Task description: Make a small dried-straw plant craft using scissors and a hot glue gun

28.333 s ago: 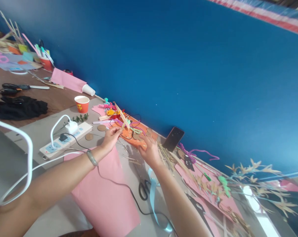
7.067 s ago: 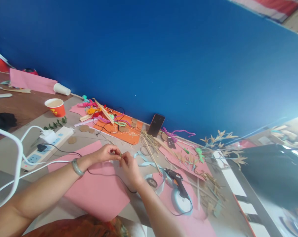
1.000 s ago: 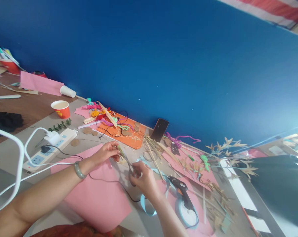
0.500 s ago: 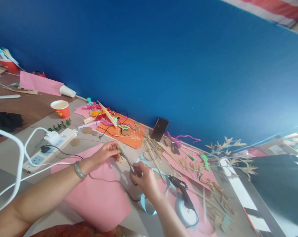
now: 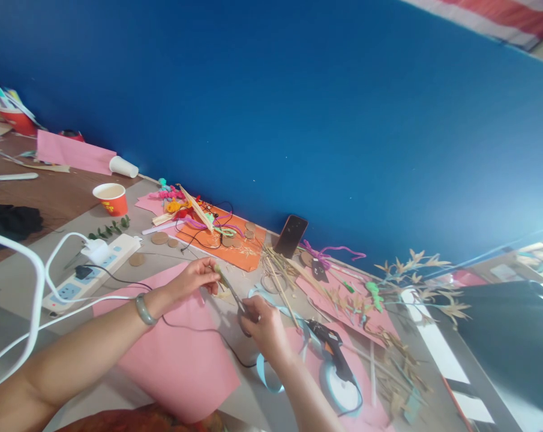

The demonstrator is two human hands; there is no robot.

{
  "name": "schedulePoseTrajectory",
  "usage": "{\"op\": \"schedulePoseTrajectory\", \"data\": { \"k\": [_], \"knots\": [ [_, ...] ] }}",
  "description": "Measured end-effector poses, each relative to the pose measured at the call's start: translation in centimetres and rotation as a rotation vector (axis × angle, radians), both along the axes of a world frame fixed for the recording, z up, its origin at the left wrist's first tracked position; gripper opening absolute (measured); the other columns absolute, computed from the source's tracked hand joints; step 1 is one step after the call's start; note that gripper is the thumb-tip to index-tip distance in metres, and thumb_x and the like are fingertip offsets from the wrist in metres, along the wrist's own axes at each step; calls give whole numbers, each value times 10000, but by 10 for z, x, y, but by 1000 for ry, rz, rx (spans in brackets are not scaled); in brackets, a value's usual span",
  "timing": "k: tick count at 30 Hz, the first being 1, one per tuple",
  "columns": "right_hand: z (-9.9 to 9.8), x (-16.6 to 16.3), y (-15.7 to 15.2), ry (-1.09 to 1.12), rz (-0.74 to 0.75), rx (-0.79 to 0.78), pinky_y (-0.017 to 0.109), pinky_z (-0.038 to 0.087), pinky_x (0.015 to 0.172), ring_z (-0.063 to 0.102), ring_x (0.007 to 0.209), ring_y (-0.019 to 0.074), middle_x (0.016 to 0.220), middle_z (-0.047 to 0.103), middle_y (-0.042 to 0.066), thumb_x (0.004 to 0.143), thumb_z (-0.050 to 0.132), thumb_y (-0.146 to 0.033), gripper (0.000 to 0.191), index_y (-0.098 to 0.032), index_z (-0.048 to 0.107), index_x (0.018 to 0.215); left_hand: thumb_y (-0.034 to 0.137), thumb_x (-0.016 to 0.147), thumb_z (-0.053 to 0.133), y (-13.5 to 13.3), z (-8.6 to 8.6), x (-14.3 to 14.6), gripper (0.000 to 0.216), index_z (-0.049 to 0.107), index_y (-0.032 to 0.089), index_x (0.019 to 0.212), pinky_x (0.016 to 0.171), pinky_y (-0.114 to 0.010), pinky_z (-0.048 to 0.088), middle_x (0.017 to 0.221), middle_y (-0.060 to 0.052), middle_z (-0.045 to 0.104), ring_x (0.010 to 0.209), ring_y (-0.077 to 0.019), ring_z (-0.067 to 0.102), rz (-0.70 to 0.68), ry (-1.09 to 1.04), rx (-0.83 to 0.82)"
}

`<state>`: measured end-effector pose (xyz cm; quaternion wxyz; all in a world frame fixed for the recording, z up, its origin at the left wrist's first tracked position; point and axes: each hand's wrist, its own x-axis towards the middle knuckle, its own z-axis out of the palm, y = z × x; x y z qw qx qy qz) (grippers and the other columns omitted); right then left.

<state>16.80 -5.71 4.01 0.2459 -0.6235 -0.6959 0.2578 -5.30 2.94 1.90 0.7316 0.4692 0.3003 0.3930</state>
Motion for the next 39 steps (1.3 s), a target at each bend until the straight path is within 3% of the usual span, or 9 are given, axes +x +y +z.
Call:
{"op": "schedulePoseTrajectory", "data": {
  "k": [11,23,39],
  "knots": [
    [9,-8,4,-85,34,43,244,404,604,512,624,148,637,553,-30,716,616,-197,166,-201,617,882,343,712,724,1,-5,2,309,490,160,799,535,-222,462,588,-10,657,521,-136,640,-36,-28,8],
    [-4,-2,6,-32,23,32,253,421,598,520,610,150,648,583,-10,735,614,-247,163,-190,638,886,363,717,719,0,-1,0,314,492,163,801,550,-228,459,550,0,634,520,-136,631,-43,3,18],
    [5,-10,5,-44,23,51,256,425,592,525,613,159,623,567,-14,722,626,-248,170,-189,634,881,362,771,663,-1,-1,0,257,492,171,789,578,-234,472,615,14,614,553,-133,644,-27,-26,-24]
  ]
}}
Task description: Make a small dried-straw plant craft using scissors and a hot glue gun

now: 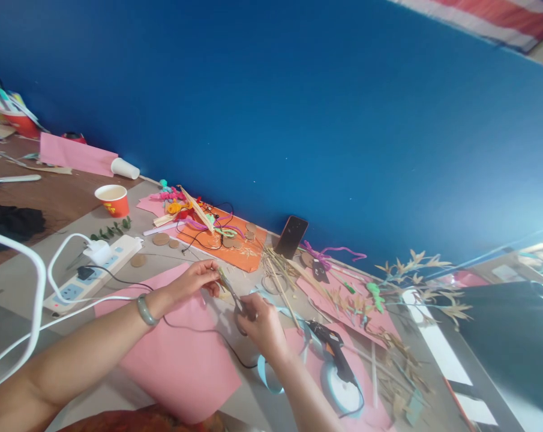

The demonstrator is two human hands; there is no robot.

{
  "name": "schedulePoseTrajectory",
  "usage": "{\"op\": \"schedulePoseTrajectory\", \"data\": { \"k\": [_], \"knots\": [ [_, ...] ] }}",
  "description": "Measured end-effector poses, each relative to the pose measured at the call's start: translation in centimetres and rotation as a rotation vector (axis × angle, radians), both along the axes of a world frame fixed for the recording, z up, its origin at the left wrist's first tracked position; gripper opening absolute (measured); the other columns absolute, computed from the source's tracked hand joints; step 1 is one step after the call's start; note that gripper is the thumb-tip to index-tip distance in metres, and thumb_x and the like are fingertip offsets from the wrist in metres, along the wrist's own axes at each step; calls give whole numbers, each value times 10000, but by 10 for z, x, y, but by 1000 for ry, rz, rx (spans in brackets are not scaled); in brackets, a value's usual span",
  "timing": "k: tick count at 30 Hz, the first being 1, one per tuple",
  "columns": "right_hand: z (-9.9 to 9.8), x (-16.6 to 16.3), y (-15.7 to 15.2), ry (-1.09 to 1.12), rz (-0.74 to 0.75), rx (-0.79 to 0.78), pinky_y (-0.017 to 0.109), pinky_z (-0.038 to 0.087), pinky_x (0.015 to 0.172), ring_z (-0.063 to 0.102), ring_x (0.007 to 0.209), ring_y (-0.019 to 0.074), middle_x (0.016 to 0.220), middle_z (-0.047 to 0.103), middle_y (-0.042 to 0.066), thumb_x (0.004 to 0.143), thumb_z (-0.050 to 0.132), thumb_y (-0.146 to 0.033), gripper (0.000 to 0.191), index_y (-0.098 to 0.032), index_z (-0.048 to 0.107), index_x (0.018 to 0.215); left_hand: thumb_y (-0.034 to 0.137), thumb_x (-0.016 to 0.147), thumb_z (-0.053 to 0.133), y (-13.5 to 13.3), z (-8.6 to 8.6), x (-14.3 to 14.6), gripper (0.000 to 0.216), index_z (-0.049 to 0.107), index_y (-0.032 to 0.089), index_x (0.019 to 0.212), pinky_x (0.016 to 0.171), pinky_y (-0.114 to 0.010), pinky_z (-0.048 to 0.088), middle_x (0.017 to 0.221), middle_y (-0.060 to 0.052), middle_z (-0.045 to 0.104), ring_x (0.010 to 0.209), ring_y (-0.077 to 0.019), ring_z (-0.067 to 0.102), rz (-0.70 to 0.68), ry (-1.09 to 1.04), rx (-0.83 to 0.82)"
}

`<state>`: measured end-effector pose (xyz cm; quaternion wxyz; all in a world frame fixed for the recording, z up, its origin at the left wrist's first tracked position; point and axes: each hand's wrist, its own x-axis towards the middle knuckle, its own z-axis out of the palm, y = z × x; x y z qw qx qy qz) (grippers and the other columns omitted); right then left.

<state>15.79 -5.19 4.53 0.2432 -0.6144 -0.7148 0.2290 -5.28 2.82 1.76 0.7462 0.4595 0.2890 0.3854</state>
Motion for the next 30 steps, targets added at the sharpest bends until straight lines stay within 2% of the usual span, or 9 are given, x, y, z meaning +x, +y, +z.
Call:
{"op": "schedulePoseTrajectory", "data": {
  "k": [7,17,30],
  "knots": [
    [0,-2,1,61,-5,-8,238,421,572,511,584,140,604,551,-27,720,631,-245,165,-184,639,873,398,793,642,-1,-2,0,261,535,163,830,596,-240,473,608,-9,641,569,-141,647,-66,21,38],
    [-5,-3,0,187,-28,-89,232,409,521,470,517,123,577,524,-38,738,638,-299,185,-177,625,876,411,796,646,0,-4,0,275,531,165,833,599,-238,471,601,-18,651,578,-147,653,-71,19,35],
    [-8,-2,0,105,-49,-14,231,394,550,467,562,128,595,539,-30,722,618,-240,143,-179,647,848,410,775,661,0,-4,0,275,557,157,803,614,-240,463,607,-22,649,587,-137,638,-43,49,46]
  ]
}}
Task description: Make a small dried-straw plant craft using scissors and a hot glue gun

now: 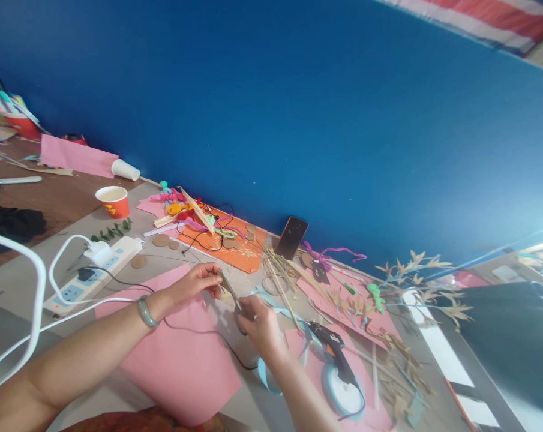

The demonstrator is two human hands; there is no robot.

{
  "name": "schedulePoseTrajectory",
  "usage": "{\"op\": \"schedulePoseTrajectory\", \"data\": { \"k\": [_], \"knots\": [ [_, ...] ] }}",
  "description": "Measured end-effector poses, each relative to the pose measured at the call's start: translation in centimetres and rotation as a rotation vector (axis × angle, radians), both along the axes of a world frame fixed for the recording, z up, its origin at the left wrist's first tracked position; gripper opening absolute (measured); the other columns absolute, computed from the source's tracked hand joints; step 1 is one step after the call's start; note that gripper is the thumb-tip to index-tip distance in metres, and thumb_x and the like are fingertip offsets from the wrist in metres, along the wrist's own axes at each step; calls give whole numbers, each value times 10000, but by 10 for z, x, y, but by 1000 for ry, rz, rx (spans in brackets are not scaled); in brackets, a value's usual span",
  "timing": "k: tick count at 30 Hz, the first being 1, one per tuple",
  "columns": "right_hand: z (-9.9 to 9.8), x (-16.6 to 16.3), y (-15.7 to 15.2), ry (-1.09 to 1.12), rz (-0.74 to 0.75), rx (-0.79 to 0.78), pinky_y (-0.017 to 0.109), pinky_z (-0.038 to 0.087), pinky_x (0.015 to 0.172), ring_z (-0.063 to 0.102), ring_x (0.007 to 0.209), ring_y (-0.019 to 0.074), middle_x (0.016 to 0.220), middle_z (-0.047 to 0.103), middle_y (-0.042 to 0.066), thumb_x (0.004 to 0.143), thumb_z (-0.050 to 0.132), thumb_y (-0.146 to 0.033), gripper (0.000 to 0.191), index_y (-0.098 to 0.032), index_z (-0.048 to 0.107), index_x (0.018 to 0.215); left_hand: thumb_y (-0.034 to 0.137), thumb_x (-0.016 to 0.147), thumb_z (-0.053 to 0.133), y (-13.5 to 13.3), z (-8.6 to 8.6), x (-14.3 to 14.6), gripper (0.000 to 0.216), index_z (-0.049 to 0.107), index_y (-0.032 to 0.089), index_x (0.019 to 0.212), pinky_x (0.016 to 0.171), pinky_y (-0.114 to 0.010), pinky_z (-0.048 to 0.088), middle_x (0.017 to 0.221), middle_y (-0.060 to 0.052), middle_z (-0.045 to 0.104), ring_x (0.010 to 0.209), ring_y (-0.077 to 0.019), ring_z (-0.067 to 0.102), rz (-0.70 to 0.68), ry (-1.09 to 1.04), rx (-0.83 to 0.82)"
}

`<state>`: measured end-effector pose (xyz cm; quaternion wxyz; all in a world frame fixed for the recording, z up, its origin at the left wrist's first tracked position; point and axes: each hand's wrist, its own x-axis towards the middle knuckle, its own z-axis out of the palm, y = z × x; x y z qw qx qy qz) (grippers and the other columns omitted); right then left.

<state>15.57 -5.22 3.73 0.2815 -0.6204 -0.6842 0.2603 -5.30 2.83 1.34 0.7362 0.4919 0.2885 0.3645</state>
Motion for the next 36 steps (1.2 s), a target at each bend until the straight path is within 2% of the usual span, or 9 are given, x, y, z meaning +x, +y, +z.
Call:
{"op": "schedulePoseTrajectory", "data": {
  "k": [2,5,7,10,17,25,28,32,36],
  "knots": [
    [2,0,0,4,1,-9,230,389,540,461,552,127,586,526,-33,723,618,-242,142,-179,645,848,386,773,660,0,0,0,250,580,152,809,627,-248,463,631,-32,656,601,-137,632,18,24,17],
    [4,-2,-1,25,15,-31,227,388,522,449,523,118,567,505,-43,730,613,-244,133,-181,639,844,345,748,675,-1,3,-2,216,588,148,770,620,-253,458,824,-78,696,638,-137,628,51,41,15],
    [4,-4,-2,50,20,-42,225,394,514,448,503,111,557,497,-49,727,615,-244,134,-183,639,844,316,727,684,-2,7,-3,211,560,147,710,609,-247,451,982,-102,688,649,-125,618,66,14,-4],
    [3,-7,-4,93,19,-44,221,395,490,446,479,104,560,496,-49,719,627,-254,146,-183,642,845,273,707,680,-4,12,-5,229,494,147,666,602,-238,440,1071,-110,667,620,-96,590,41,-62,-53],
    [0,-11,-7,155,25,-70,208,383,471,438,443,89,522,498,-62,727,631,-227,119,-184,636,838,191,695,649,-4,14,-5,222,434,159,646,593,-243,422,865,-55,672,575,-88,577,-7,-189,-64],
    [-3,-8,-7,163,31,-77,222,387,485,432,435,91,523,503,-66,746,622,-210,112,-184,623,855,229,719,688,-2,10,-4,214,500,143,663,690,-281,475,870,-67,679,679,-141,644,-1,-166,-39],
    [0,-8,-7,135,19,14,239,422,538,485,480,109,551,539,-53,741,636,-225,151,-187,622,886,265,713,722,-1,9,-2,224,543,136,675,735,-301,489,830,-69,690,712,-160,658,34,-166,-58],
    [11,-12,-4,83,-98,234,275,459,639,574,634,155,688,646,1,715,675,-251,255,-192,606,953,308,712,742,-1,10,-2,229,607,125,686,745,-300,487,789,-75,703,708,-158,652,45,-150,-74],
    [21,-21,2,103,-135,299,283,471,636,605,695,169,826,700,40,720,686,-268,285,-204,597,982,325,734,727,-2,9,-3,224,703,107,780,738,-282,477,734,-70,691,703,-149,627,-10,-99,-13]
  ]
}}
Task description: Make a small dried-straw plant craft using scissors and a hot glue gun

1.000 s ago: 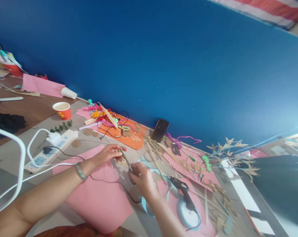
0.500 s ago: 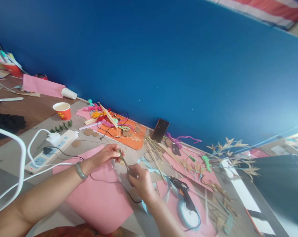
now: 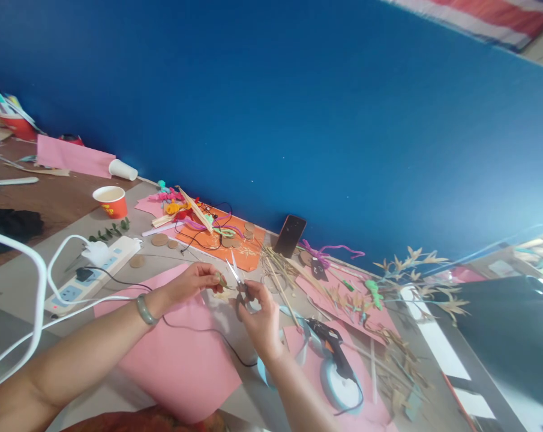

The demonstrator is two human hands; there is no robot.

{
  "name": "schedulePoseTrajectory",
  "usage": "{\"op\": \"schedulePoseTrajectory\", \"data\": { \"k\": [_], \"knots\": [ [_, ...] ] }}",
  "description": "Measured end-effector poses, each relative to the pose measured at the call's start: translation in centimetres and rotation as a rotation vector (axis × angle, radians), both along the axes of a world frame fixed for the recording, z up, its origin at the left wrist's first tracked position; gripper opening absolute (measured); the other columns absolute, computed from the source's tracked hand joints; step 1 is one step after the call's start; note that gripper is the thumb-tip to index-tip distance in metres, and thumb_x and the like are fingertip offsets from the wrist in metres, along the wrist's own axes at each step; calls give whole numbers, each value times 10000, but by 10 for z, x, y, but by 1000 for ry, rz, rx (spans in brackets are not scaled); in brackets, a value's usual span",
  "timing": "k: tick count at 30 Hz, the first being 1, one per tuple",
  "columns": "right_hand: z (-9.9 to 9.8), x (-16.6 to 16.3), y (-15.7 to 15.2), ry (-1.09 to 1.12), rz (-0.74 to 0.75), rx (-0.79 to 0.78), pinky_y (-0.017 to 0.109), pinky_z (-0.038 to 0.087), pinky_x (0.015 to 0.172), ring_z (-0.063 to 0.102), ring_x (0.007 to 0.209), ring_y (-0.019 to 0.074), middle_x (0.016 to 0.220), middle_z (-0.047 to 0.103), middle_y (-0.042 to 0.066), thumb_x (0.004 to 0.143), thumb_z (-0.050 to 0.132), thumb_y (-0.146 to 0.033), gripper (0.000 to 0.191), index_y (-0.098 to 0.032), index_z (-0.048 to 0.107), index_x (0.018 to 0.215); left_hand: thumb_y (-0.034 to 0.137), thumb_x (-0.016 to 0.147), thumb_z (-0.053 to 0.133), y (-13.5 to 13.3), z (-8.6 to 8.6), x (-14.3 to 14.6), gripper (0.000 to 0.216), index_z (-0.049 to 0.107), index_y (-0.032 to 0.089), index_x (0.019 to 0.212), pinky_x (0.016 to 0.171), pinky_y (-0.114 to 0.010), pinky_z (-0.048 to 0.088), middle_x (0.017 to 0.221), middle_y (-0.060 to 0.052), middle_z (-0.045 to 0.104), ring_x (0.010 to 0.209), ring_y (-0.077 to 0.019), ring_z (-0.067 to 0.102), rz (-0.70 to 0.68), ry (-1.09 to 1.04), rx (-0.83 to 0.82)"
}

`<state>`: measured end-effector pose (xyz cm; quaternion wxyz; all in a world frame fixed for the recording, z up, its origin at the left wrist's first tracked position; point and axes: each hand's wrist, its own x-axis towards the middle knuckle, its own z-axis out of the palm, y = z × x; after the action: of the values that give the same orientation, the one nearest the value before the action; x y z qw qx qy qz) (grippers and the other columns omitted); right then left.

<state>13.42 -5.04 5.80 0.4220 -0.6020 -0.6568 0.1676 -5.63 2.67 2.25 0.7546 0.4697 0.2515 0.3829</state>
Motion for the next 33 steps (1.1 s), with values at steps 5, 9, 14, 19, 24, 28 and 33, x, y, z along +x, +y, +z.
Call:
{"op": "schedulePoseTrajectory", "data": {
  "k": [5,9,14,19,24,28,33],
  "knots": [
    [-1,-11,2,23,19,23,257,449,602,562,601,134,691,657,-10,752,639,-238,196,-199,593,939,310,718,738,1,-2,0,223,733,106,807,706,-272,468,706,-68,683,676,-144,606,-80,3,60],
    [0,0,4,-14,-23,43,242,438,592,523,582,123,637,594,-31,747,623,-221,184,-199,601,928,326,718,736,3,-5,0,231,732,114,810,700,-267,462,702,-63,680,673,-140,605,-82,47,50],
    [5,41,4,-70,-130,59,250,458,614,549,604,133,691,621,-7,739,642,-272,228,-195,625,952,277,656,773,8,-10,1,213,719,128,798,646,-232,441,704,-37,679,638,-112,587,103,116,6],
    [-7,76,-4,-207,-171,2,273,474,648,572,629,156,714,649,10,742,613,-311,253,-194,640,964,237,623,784,12,-13,2,202,686,133,766,708,-237,466,766,-39,703,722,-124,628,211,79,-9],
    [-26,94,-7,-288,-191,-56,295,481,671,601,661,180,733,669,19,730,582,-329,276,-198,638,967,268,639,764,13,-15,3,234,660,126,794,561,-215,453,826,-62,718,616,-113,628,209,77,-43],
    [-29,100,-4,-320,-154,-68,290,478,678,607,670,179,744,673,18,746,553,-314,261,-201,626,970,292,643,757,14,-14,2,258,665,126,818,527,-211,455,855,-72,723,572,-99,615,229,79,-60],
    [-23,109,-4,-495,-94,-120,307,451,717,615,709,189,792,699,15,785,528,-303,256,-220,608,1014,276,630,765,17,-15,1,315,663,126,888,579,-217,485,880,-88,731,647,-125,663,245,81,-99]
  ]
}}
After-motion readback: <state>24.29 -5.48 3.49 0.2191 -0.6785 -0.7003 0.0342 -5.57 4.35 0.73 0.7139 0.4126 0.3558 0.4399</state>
